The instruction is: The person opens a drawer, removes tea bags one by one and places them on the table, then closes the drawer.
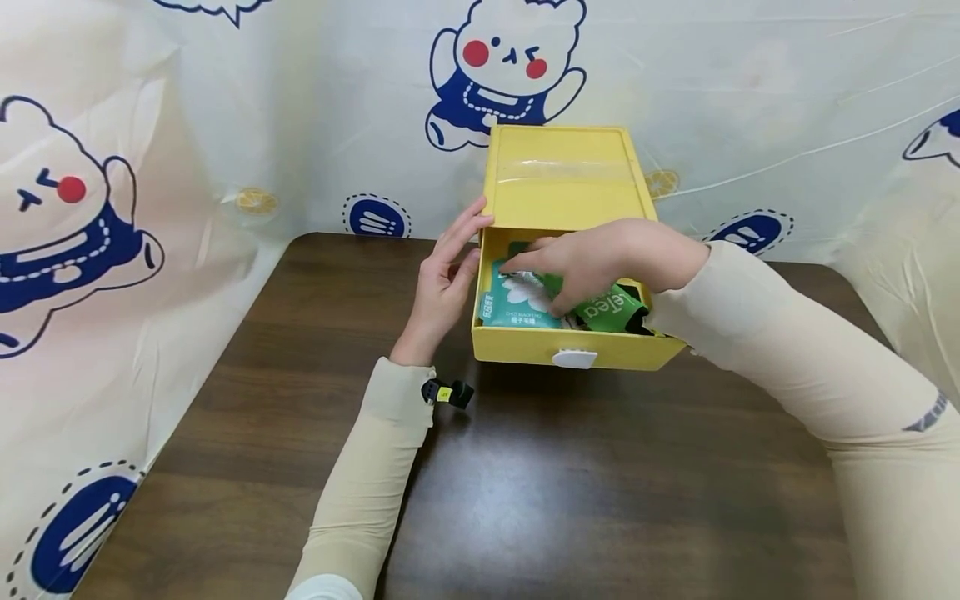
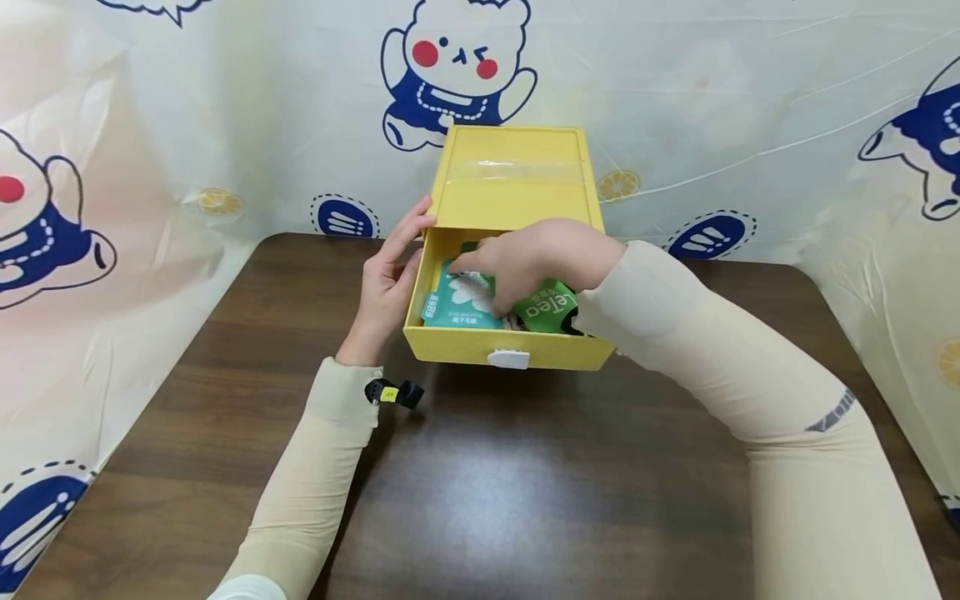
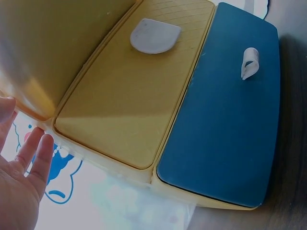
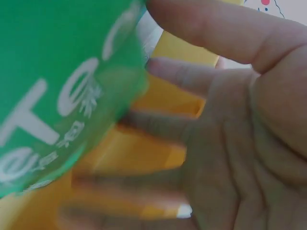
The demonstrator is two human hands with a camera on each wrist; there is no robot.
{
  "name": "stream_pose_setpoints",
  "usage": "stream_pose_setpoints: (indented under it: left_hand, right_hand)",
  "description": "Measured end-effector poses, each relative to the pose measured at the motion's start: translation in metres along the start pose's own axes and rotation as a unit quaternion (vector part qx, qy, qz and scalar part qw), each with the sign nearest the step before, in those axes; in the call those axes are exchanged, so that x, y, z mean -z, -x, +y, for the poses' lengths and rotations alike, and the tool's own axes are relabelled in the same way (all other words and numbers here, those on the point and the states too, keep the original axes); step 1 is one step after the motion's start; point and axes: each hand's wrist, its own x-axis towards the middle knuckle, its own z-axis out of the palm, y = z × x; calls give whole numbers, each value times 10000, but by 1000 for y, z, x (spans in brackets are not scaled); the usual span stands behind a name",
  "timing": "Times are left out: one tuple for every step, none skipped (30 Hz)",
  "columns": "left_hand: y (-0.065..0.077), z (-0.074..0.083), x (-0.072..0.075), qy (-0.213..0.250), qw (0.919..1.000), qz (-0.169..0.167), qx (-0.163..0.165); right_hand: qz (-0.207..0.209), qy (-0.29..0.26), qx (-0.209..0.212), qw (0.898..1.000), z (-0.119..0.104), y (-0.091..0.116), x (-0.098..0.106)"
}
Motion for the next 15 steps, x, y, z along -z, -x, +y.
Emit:
stream_pose_setpoints:
  left_hand:
    - [0,0,0,8,10000,-1,-2]
    - [0,-1,-1,1,10000,-2,-8]
    - [0,-1,-1,-5,10000,0,-11]
    - [0,-1,-1,-22,10000,1,-21]
    - [0,-1,-2,-39,10000,7,-40]
    - [0,-1,-2,-42,10000,14,-55]
    - [0,-1,-2,-48,10000,21,-68]
    - [-1,-1,-2,-58,9999,30,-88]
    - [-1,-1,-2,-61,9999,38,-102]
    - [-1,-1,-2,-60,9999,45,-110]
    - [-1,-1,-1,-59,9999,51,-115]
    - [-1,-1,-1,-47,9999,54,-102]
    - [-1,-1,-1,-36,9999,56,-94]
    - [-1,-2,-1,-32,10000,54,-73]
    - [-1,-2,-1,-22,10000,53,-51]
  right_hand:
    - [-48,-4,-126,9999,1,0,-1]
    - [-99,-25,-298,9995,2,0,-2]
    - [-141,-8,-415,9990,3,0,-2]
    - [-168,33,-506,9986,4,-1,-3]
    - [-183,53,-596,9980,6,0,-3]
    - [-183,65,-655,9977,7,0,-3]
    - [-176,77,-637,9978,8,0,-3]
    - [-163,62,-623,9979,9,1,-3]
    - [-141,62,-572,9982,10,1,-2]
    - [-123,50,-528,9985,11,2,-2]
    - [-114,28,-494,9987,12,2,-1]
    - [-114,-1,-467,9988,12,3,0]
    - [-108,-11,-418,9991,12,3,0]
    - [-49,-14,-380,9993,12,3,1]
    - [54,-36,-326,9994,12,4,2]
